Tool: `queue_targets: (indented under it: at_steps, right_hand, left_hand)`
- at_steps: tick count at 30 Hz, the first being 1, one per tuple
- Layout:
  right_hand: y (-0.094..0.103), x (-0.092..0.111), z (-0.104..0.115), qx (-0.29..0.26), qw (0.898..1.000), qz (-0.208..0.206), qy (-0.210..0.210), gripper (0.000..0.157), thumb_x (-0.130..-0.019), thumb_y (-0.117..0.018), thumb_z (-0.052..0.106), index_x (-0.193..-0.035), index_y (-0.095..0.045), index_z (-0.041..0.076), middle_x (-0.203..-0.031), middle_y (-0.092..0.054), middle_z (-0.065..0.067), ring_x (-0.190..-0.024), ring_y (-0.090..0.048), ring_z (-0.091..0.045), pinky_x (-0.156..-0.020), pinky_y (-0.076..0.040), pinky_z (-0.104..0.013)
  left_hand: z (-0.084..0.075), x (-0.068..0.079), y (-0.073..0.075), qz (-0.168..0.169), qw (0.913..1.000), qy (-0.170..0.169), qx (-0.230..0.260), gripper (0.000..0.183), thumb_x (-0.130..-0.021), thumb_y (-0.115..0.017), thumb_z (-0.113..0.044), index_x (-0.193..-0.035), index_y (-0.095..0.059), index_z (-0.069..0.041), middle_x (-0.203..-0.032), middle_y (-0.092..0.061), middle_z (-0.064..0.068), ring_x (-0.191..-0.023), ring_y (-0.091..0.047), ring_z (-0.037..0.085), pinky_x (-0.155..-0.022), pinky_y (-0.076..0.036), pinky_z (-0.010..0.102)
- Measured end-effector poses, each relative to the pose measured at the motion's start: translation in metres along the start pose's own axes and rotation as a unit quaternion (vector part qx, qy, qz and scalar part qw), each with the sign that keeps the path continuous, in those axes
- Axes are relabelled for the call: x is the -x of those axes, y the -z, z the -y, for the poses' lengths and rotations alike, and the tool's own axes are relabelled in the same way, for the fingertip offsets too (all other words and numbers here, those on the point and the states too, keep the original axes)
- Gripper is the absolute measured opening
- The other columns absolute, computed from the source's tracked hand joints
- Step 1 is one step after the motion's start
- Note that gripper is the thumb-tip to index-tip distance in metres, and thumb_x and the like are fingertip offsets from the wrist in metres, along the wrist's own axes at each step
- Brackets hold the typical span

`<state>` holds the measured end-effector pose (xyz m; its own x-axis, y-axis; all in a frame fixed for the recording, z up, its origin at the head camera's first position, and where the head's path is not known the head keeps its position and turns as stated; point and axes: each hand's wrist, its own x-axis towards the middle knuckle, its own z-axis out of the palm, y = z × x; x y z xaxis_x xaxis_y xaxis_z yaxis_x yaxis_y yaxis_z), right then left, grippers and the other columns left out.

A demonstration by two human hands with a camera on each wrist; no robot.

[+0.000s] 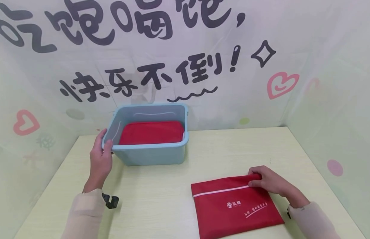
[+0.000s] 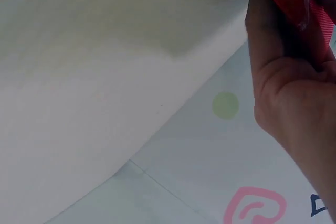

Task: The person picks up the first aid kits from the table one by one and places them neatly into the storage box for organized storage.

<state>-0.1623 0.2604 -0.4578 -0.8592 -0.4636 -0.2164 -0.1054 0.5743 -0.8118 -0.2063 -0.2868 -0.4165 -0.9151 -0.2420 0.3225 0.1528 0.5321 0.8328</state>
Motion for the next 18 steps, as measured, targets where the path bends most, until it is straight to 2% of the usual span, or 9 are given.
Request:
queue_targets:
  at_steps: [8, 13, 18]
  right_hand:
    - [0.0061, -0.002, -0.0075, -0.107, 0.993, 0.052, 0.002, 0.018, -0.089, -0.06, 0.017, -0.1, -0.057, 0.003, -0.095, -0.065, -0.014, -0.078, -0.064, -0.029, -0.068, -0.054, -0.035]
    - [0.0075, -0.0035, -0.0078, -0.131, 0.99, 0.057, -0.013, 0.023, -0.089, -0.06, 0.018, -0.107, -0.057, 0.004, -0.1, -0.064, -0.015, -0.081, -0.064, -0.032, -0.068, -0.055, -0.037]
    - [0.0108, -0.0002, -0.0064, -0.15, 0.985, 0.081, -0.012, 0.033, -0.085, -0.064, 0.011, -0.116, -0.055, 0.003, -0.106, -0.061, -0.018, -0.088, -0.062, -0.034, -0.073, -0.054, -0.039]
  left_hand:
    - [-0.001, 0.0002, -0.0008, 0.006, 1.0, 0.001, 0.003, 0.047, -0.099, -0.033, -0.034, -0.144, -0.023, -0.037, -0.144, -0.033, 0.003, -0.122, -0.037, 0.032, -0.089, -0.042, 0.059]
    - [-0.0037, 0.0015, 0.0001, 0.001, 1.0, 0.002, -0.002, 0.046, -0.099, -0.033, -0.034, -0.143, -0.023, -0.04, -0.143, -0.033, 0.003, -0.121, -0.038, 0.031, -0.089, -0.042, 0.058]
    - [-0.0057, 0.0019, 0.0007, 0.001, 1.0, 0.005, -0.004, 0.046, -0.099, -0.032, -0.035, -0.143, -0.023, -0.041, -0.143, -0.034, 0.003, -0.12, -0.038, 0.031, -0.089, -0.042, 0.058]
